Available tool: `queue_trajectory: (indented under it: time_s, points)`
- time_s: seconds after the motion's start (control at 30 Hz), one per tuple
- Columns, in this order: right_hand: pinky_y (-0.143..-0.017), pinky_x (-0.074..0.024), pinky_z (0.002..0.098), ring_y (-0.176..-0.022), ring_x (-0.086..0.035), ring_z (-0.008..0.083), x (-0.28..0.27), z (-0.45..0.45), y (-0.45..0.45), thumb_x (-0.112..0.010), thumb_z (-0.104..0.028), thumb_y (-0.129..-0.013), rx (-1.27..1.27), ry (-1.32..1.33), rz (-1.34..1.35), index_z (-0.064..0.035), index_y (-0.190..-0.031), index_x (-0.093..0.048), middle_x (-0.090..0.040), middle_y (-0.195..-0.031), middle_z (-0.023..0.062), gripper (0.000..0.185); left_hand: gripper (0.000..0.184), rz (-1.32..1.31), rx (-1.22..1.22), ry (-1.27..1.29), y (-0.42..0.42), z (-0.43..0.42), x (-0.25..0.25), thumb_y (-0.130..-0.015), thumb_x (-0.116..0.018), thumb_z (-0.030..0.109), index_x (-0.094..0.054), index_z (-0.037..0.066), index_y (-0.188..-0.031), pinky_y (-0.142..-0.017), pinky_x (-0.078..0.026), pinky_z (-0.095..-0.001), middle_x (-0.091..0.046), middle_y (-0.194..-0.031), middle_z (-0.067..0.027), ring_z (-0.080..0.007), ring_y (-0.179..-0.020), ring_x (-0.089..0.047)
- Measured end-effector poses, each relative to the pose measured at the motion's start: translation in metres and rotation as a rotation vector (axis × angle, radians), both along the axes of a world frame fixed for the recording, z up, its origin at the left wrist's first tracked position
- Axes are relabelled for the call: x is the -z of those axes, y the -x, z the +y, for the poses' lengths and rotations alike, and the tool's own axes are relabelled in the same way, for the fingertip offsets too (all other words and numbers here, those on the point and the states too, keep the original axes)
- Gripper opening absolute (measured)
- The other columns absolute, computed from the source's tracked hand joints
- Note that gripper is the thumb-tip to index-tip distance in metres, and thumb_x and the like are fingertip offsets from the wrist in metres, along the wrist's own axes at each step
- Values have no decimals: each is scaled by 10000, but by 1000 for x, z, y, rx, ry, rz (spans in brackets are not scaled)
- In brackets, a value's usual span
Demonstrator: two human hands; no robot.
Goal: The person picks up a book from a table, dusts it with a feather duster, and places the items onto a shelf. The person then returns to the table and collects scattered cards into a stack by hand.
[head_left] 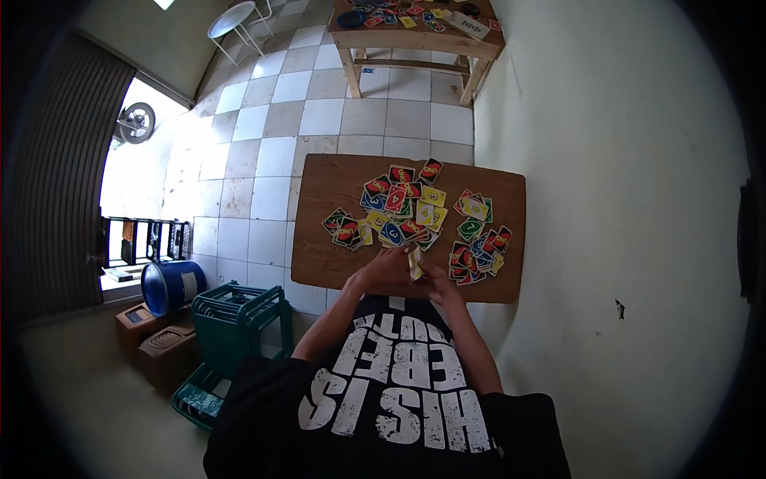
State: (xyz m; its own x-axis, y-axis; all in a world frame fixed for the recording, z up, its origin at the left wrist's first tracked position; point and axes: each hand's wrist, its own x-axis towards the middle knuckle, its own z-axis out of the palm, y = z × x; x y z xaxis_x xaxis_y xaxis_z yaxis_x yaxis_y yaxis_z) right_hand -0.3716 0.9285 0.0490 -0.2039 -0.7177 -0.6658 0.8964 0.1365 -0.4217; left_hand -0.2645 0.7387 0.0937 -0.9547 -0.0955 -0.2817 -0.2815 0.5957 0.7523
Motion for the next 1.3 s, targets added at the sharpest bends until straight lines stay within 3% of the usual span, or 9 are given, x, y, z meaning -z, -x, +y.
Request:
queue_trajectory:
  time_s: [0.17, 0.37, 0.47, 0.67, 0.87, 0.97, 1.07, 1.17, 1.3]
  points:
    - [-813, -567, 378, -929, -671, 231, -7, 16, 2, -675, -270, -899, 199, -108, 32, -21, -1163, -594, -668, -1059, 130, 372, 796, -213, -138, -19, 6, -35, 38, -699, -800, 331, -447, 108, -1377, -997, -446, -463, -541, -1302, -151, -372, -1246, -477]
    - [-866, -552, 395, -932, -686, 293, -19, 18, -30, -644, -249, -920, 419, -65, 10, -4, -1211, -551, -672, -1063, 163, 392, 574, -74, -208, 300, 32, -56, 61, -747, -747, 149, -512, 140, -1270, -946, -466, -489, -498, -1296, -77, -335, -1208, -481]
    - [-875, -547, 397, -925, -691, 304, -26, 19, -48, -634, -241, -926, 516, -73, 2, -7, -1233, -539, -674, -1079, 165, 397, 548, -12, -123, 443, 39, -59, 70, -733, -760, 139, -522, 141, -1227, -950, -452, -512, -474, -1301, -63, -317, -1229, -460]
    - [-869, -543, 399, -914, -694, 310, -32, 8, -62, -629, -241, -928, 492, -73, 5, -9, -1249, -525, -674, -1089, 164, 410, 499, -208, -187, 419, 41, -67, 66, -726, -763, 135, -588, 168, -1192, -966, -435, -517, -515, -1299, -67, -318, -1238, -463]
    - [-865, -550, 395, -918, -692, 322, -30, -6, -49, -622, -230, -935, 428, -28, 33, -10, -1229, -529, -672, -1085, 177, 378, 168, -265, -308, 280, 24, -89, 76, -797, -685, 215, -745, 158, -943, -866, -488, -458, -699, -954, -153, -334, -976, -648]
    - [-871, -555, 396, -921, -691, 324, -30, -13, -42, -619, -226, -938, 395, -5, 10, -10, -1220, -531, -670, -1084, 182, 365, 196, -205, -433, 183, 14, -96, 62, -837, -645, 243, -746, 138, -968, -781, -517, -448, -703, -915, -169, -354, -881, -671]
    - [-873, -560, 399, -921, -692, 319, -26, -24, -37, -622, -223, -938, 362, 15, 4, -13, -1196, -548, -671, -1065, 174, 341, 206, -241, -506, 114, 5, -101, 54, -857, -631, 226, -738, 152, -1016, -748, -524, -458, -707, -937, -162, -360, -896, -669]
    - [-854, -564, 392, -913, -692, 296, -16, -33, -28, -639, -214, -927, 317, 22, 17, -29, -1164, -577, -674, -1033, 144, 307, 220, -70, -524, 77, -5, -102, 49, -873, -656, 237, -720, 66, -996, -677, -516, -397, -711, -866, -156, -298, -797, -691]
    - [-805, -565, 366, -877, -688, 249, -8, -47, -21, -668, -201, -907, 295, 13, 29, -61, -1116, -612, -676, -999, 89, 258, 344, -102, -514, -348, -7, -95, 26, -892, -673, 319, -705, -16, -964, -629, -498, -306, -704, -783, -106, -155, -718, -667]
